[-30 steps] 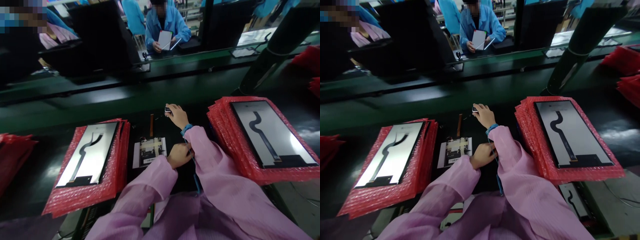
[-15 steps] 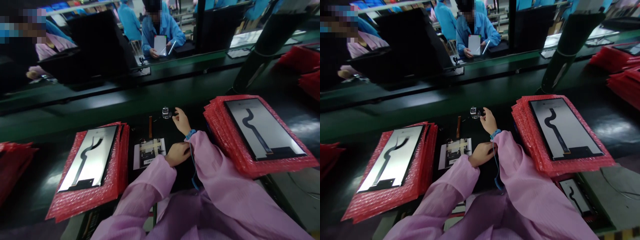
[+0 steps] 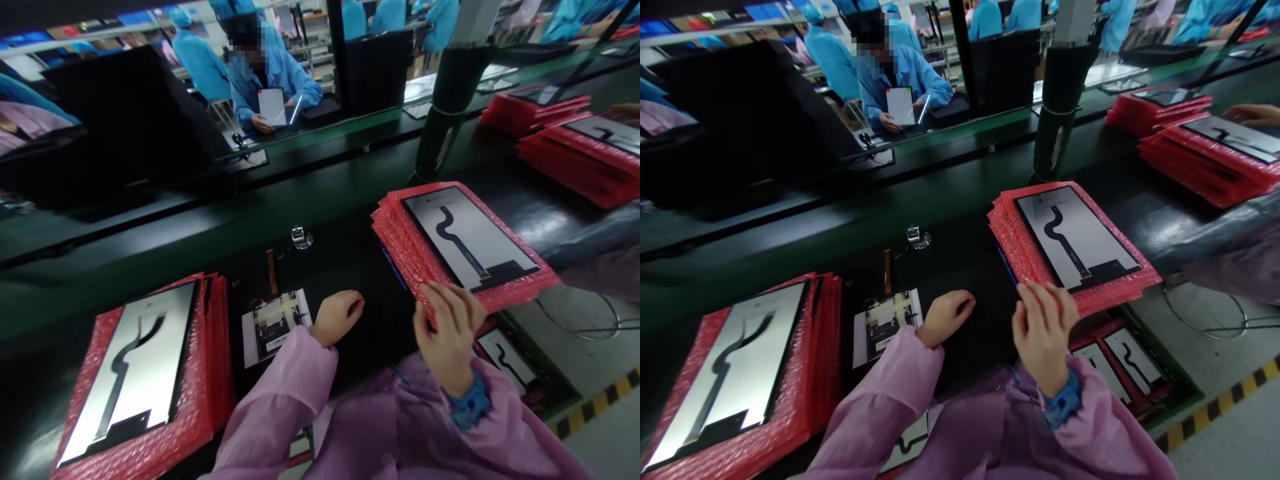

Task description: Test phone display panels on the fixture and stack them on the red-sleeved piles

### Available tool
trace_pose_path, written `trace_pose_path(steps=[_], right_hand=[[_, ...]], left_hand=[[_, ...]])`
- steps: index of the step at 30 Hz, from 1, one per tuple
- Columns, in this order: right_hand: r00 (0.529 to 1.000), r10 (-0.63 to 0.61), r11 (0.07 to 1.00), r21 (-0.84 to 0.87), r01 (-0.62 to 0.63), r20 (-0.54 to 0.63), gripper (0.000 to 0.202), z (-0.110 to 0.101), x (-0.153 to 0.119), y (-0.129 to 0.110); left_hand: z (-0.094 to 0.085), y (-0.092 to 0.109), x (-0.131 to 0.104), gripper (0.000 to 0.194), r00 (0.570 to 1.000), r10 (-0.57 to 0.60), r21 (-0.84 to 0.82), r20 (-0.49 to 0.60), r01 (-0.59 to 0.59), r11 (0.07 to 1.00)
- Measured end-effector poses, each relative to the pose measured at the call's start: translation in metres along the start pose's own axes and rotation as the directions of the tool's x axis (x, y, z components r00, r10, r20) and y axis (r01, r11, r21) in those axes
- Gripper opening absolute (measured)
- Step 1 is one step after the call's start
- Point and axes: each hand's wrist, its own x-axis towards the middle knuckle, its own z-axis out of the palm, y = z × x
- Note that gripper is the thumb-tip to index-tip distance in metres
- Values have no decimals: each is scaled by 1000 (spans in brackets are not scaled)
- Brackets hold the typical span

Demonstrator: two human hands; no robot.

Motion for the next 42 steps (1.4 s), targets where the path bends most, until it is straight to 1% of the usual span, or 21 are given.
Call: trace_pose_path(steps=[2,3,5,6,7,8,9,10,11,12,14,17,20,24,26,29,32,34,36,39,42], right_hand=[[998,50,996,-74,-52,-24,37,-13,0,21],[998,62,994,-85,-64,-26,33,-17,0,30],[997,75,995,-69,-78,-32,23,-20,2,42],[996,78,996,-41,-79,-40,18,-21,3,46],[995,81,997,-4,-81,-51,14,-21,4,48],[994,86,996,39,-83,-72,11,-20,5,49],[992,92,993,80,-85,-89,10,-20,6,49],[990,100,990,111,-89,-97,9,-20,7,48],[990,104,988,126,-91,-97,10,-20,7,48],[991,103,988,128,-91,-89,10,-20,7,48],[995,90,989,123,-83,-49,15,-23,7,50],[998,62,987,147,-62,9,22,-29,6,57],[999,50,978,204,-51,9,20,-33,7,65],[996,86,954,285,-91,27,12,-36,12,71],[994,99,943,314,-110,52,13,-37,15,75],[994,73,936,339,-97,82,15,-40,19,83],[997,54,941,331,-71,59,15,-42,21,84],[998,56,944,325,-57,10,16,-41,19,75],[999,18,940,341,-5,-34,18,-37,14,57],[992,-111,914,385,128,-64,22,-31,0,26],[961,-273,866,422,269,-51,22,-28,-11,3]], left_hand=[[0,8,-1,20,1000,-2,-43,-2,2,999],[1,13,-1,21,1000,-3,-98,0,3,995],[3,29,0,23,1000,-11,-311,12,14,950],[6,38,2,26,1000,-14,-464,27,25,885],[8,49,4,31,999,-12,-624,47,38,781],[11,60,7,37,998,0,-760,68,51,648],[13,72,11,44,997,18,-857,81,61,512],[15,83,16,51,996,31,-919,86,67,389],[17,94,21,58,996,34,-953,81,67,297],[19,103,26,63,997,23,-968,69,61,242],[22,116,35,67,998,-27,-975,49,54,215],[28,124,45,63,994,-94,-968,58,79,238],[33,122,48,61,988,-127,-968,93,119,222],[36,119,50,60,981,-148,-970,123,150,191],[36,119,52,61,979,-156,-969,127,157,193],[36,119,54,64,976,-169,-966,135,168,198],[33,120,54,62,977,-169,-962,133,168,214],[29,122,53,56,978,-157,-961,135,168,221],[25,126,53,55,977,-145,-963,156,184,198],[18,134,50,50,964,-154,-969,215,231,88],[11,137,38,41,935,-173,-951,310,307,-44]])
